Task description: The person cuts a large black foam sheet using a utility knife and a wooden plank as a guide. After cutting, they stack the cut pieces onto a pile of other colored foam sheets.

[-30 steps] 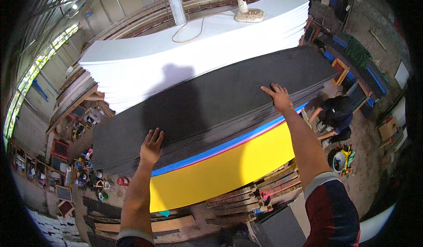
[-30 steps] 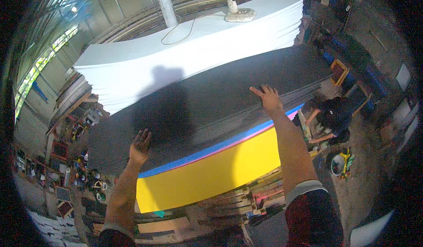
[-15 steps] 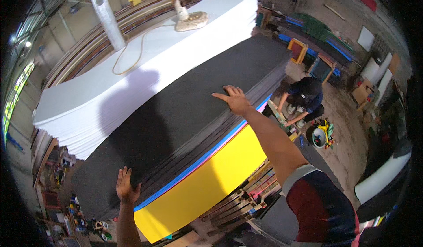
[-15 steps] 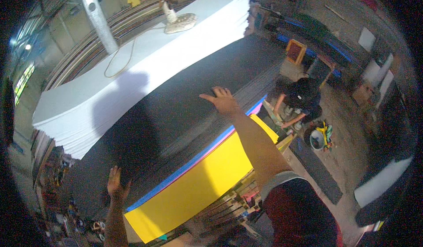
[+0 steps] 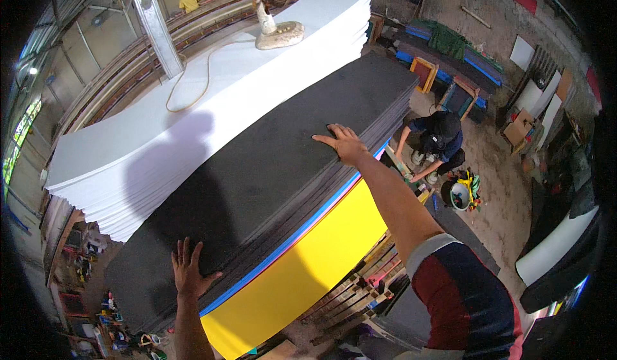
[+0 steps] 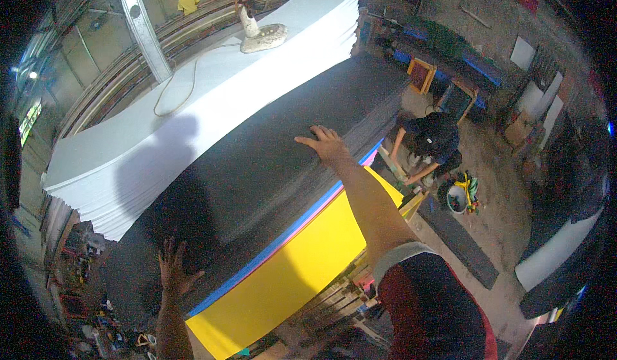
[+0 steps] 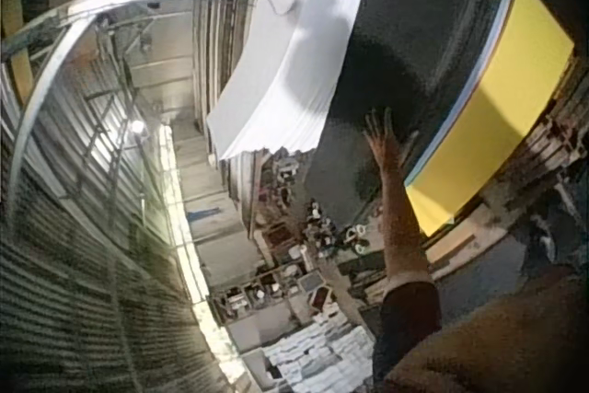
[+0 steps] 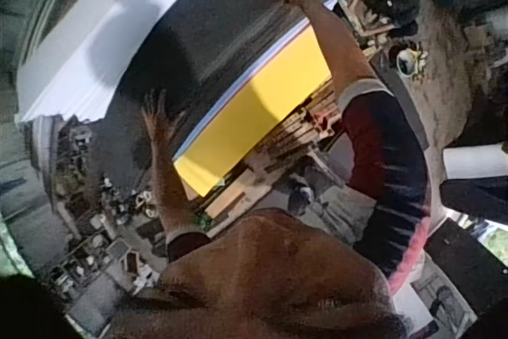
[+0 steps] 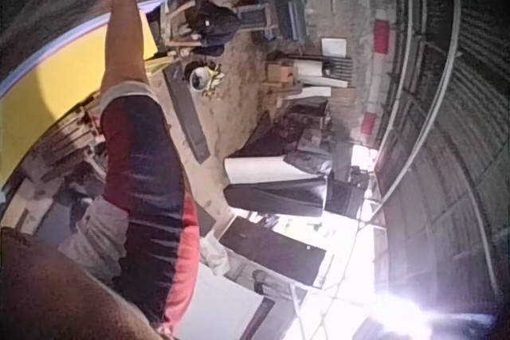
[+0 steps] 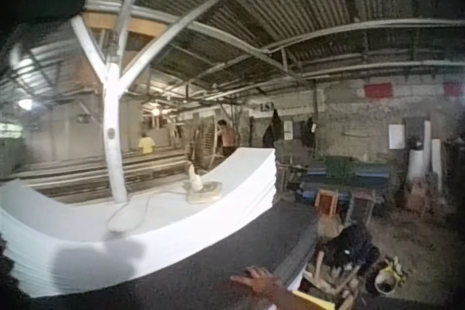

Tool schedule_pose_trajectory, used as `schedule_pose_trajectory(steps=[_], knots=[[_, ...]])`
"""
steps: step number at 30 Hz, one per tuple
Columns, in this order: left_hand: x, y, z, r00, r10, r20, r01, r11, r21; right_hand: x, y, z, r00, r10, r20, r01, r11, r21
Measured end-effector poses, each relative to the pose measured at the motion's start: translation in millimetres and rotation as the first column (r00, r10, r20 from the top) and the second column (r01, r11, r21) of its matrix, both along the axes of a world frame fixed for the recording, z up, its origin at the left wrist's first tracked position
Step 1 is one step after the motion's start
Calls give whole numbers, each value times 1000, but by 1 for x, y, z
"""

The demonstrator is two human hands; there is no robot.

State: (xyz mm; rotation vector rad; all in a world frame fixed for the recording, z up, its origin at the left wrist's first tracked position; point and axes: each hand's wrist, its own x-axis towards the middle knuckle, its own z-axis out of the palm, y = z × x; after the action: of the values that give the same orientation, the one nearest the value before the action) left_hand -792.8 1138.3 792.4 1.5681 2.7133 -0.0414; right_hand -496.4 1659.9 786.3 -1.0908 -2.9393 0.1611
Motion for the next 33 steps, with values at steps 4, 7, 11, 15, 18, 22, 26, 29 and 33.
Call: schedule_pose_trajectory(steps=[4,7,11,15,18,22,26,29,33], knots=[[-8,2,-20,995,-91,-41,94,991,90,10,6,-5,999,12,-40,-7,994,108],[-10,4,-25,993,-103,-57,110,985,133,14,11,-9,999,-46,0,45,990,135],[-9,-2,-20,996,-60,-61,64,995,77,-5,-19,8,990,-92,103,78,987,139],[-8,-3,-11,998,-29,-51,32,998,58,-25,-90,1,957,276,-88,-264,956,126],[-8,4,-11,999,-28,-35,29,999,44,-63,-148,-20,853,295,-431,-248,955,164],[-7,13,-11,998,-23,-51,23,1000,-1,-88,-155,-59,646,180,-742,13,969,247],[-5,-1,-19,998,-26,-65,28,999,28,-96,-160,-60,612,241,-753,-3,953,303],[-5,-1,-19,996,-39,-80,43,998,49,-93,-163,-56,624,216,-751,17,957,290],[-4,-6,-23,988,-57,-143,70,994,88,-90,-176,-47,807,203,-555,-22,949,316]])
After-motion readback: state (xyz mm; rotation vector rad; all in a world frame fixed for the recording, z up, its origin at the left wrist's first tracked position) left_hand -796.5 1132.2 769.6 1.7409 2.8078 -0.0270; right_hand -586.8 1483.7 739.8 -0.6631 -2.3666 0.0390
